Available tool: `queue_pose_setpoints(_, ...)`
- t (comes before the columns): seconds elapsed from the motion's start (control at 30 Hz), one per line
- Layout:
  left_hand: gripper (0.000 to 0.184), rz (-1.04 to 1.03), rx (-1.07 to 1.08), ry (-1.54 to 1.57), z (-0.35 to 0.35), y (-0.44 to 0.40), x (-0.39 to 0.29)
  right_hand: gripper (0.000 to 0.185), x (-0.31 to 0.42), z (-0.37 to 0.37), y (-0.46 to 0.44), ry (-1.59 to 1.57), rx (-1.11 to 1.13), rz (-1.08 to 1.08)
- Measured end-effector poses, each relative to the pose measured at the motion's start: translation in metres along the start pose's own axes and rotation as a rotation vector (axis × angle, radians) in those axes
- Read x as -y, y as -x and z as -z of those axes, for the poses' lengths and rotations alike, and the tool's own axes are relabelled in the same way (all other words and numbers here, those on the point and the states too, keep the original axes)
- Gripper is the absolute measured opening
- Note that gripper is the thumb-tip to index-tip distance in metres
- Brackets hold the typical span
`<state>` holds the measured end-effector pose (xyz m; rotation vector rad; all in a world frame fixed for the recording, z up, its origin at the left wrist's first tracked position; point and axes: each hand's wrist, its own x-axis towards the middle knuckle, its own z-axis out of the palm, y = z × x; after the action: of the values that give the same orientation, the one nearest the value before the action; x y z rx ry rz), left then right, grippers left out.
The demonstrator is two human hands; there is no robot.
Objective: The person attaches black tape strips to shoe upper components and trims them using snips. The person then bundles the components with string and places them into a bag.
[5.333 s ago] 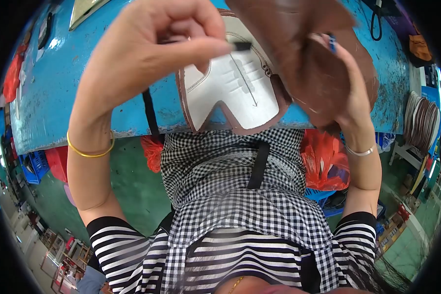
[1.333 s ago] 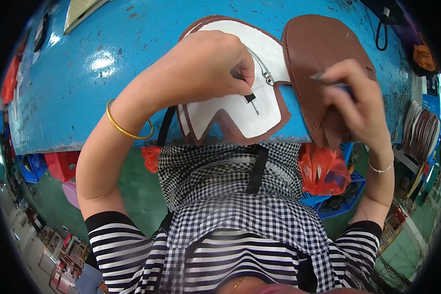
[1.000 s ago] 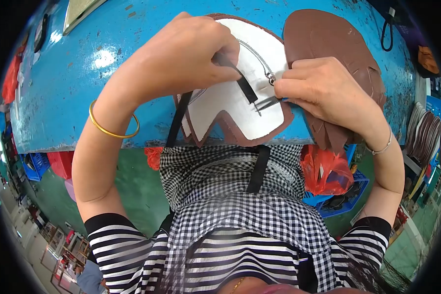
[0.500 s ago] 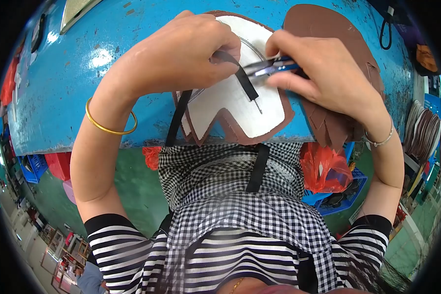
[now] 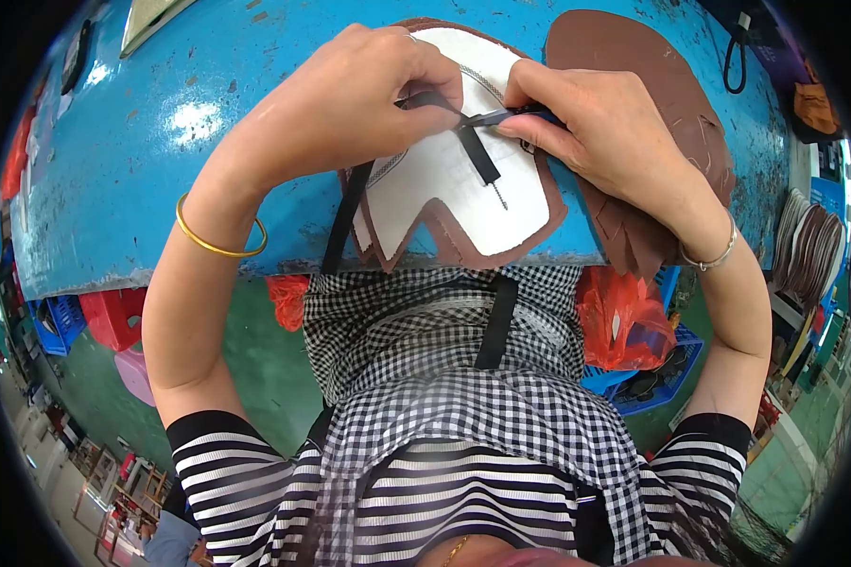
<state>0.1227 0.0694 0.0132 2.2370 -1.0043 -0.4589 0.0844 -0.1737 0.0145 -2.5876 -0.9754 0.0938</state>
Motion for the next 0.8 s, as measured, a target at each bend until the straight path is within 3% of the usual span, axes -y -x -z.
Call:
queue_pose_setpoints(0.13,0.016,0.017,-0.021,0.084,-0.002,0.006,0.004,0.028,0.004,0.006,0.005,-0.039,-0.095,-0.028)
queue_pose_setpoints(0.5,0.016,-0.122,-0.097,0.007,-0.008,0.007,0.013,0.029,0.008,0.001,-0.013,-0.079,0.106,-0.044)
queue_pose_setpoints(0.6,0.017,0.011,-0.006,0.191,-0.003,0.007,0.014,0.025,0.008,-0.001,-0.006,-0.088,0.015,-0.037)
queue_pose_setpoints(0.73,0.02,0.094,-0.168,0.724,0.002,0.022,0.028,0.021,0.031,0.005,0.011,-0.083,-0.105,-0.009)
queue_pose_setpoints(0.8,0.023,0.182,-0.243,1.061,0.01,0.031,0.04,0.016,0.047,-0.011,0.02,0.122,-0.123,0.101)
